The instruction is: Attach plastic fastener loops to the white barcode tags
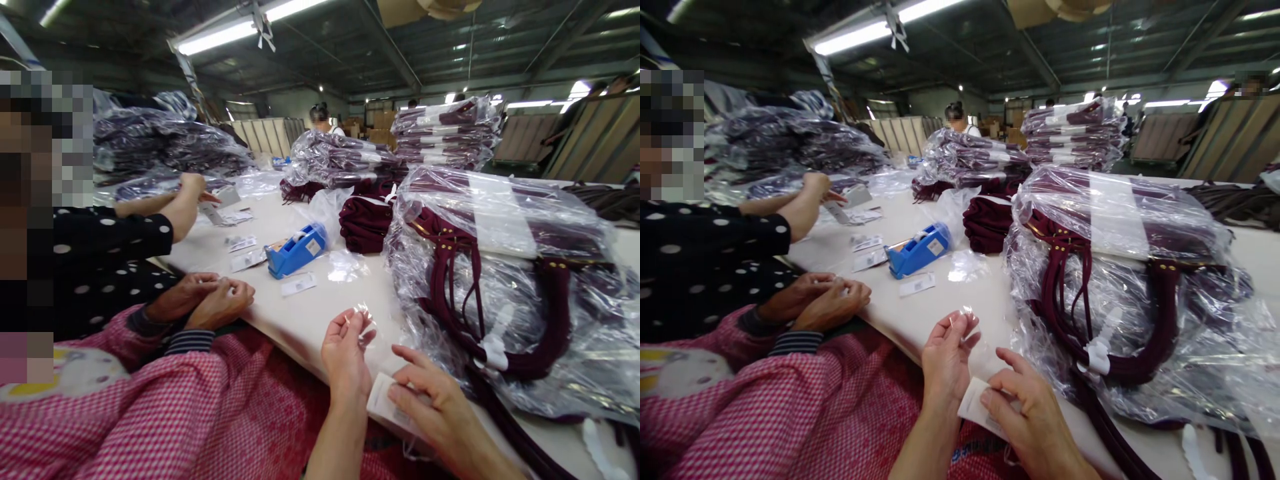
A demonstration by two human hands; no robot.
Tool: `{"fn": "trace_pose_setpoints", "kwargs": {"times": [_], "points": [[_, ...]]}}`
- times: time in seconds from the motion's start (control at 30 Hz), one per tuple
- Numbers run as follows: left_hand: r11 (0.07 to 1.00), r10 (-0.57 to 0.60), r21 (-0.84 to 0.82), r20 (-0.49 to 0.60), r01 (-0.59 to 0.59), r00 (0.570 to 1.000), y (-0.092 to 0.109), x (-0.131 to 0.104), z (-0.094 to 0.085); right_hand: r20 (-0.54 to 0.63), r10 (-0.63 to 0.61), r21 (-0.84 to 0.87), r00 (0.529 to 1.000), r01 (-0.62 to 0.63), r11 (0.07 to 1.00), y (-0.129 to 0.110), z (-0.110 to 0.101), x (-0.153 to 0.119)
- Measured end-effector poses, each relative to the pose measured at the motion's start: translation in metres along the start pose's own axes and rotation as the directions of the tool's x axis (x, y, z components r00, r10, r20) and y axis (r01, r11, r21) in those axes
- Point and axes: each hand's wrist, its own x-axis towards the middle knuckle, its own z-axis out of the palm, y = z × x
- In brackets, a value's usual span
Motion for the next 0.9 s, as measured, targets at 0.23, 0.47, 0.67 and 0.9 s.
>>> {"fn": "trace_pose_setpoints", "kwargs": {"times": [0.23, 0.47, 0.67, 0.9], "points": [[0.987, 0.032, 0.15, 0.128, -0.051, 0.991, 0.009, -0.02, -0.01, -0.018, -0.016, 0.112, 1.0, 0.018, 0.994, 0.0, -0.006, 0.003], [0.984, -0.098, 0.175, 0.298, 0.046, 0.949, 0.026, -0.041, -0.016, 0.009, -0.121, 0.242, 0.993, 0.115, 0.963, 0.002, -0.003, 0.01], [0.919, -0.219, 0.389, 0.378, 0.06, 0.9, 0.027, -0.042, -0.027, -0.005, -0.179, 0.228, 0.984, 0.175, 0.958, 0.004, -0.009, 0.01], [0.806, -0.014, 0.55, 0.389, -0.22, 0.921, 0.039, -0.049, -0.023, -0.02, -0.142, 0.253, 0.99, 0.142, 0.957, 0.008, -0.013, 0.007]]}}
